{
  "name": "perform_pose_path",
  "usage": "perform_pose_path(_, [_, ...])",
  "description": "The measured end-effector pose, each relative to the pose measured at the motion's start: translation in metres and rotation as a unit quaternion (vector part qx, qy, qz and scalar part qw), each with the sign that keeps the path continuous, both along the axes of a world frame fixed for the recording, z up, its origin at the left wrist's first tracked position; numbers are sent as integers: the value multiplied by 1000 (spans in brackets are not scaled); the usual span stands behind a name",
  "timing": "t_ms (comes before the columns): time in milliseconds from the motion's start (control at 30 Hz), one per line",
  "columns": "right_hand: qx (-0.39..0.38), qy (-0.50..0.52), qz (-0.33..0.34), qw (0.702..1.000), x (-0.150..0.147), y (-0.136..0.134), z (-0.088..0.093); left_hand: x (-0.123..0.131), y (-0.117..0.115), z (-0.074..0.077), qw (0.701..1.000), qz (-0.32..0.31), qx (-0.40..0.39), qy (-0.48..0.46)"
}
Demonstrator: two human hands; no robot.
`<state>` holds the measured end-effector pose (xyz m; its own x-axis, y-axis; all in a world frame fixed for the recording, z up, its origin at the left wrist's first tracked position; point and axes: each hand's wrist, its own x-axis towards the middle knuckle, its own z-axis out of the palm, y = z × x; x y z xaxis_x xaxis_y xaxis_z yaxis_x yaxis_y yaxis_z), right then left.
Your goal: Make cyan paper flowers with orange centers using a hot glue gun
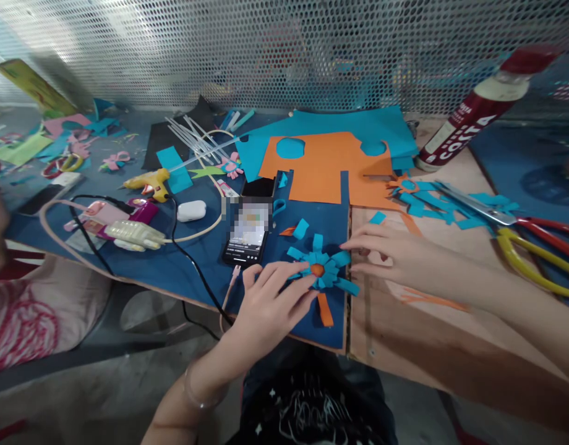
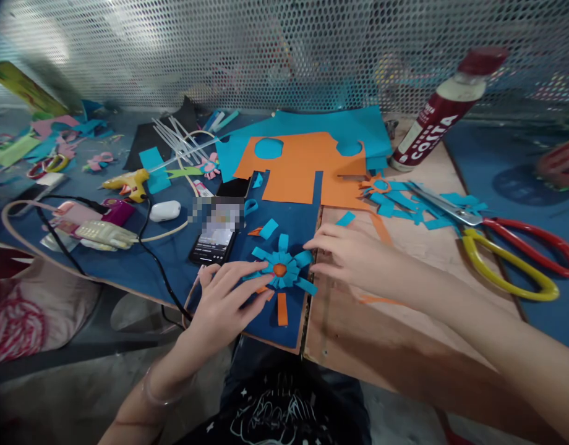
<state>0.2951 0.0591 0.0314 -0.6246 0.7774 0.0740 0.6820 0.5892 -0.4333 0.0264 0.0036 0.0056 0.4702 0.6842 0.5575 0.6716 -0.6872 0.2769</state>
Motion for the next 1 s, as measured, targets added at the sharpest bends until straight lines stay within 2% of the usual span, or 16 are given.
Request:
perform_pose_path(100, [4, -6, -26, 1000, 0, -2, 8, 0, 2, 0, 998, 52, -18, -40])
perform_pose_path(200, [26, -9, -35, 999, -2, -3, 11, 0, 5, -1, 996, 81, -26, -30])
perform_pose_path(333, [40, 11, -6, 999, -5, -5, 2, 1, 6, -3, 997, 67, -38, 17])
perform_pose_path(467, [84, 35, 37, 995, -4, -3, -13, 1, 5, -4, 997, 58, -49, 27])
perform_pose_path(567, [92, 45, 48, 994, -4, -1, -17, 0, 4, -5, 997, 49, -62, 27])
perform_pose_path(667, [99, 47, 23, 994, -5, -5, -14, -1, 4, -6, 997, 50, -61, 16])
perform_pose_path(833, [108, 50, -69, 991, -6, -29, -13, -2, 2, -6, 996, 70, -52, -28])
perform_pose_path(1000, [107, -15, -70, 992, -11, -53, -18, -3, 2, -7, 992, 63, -82, -71])
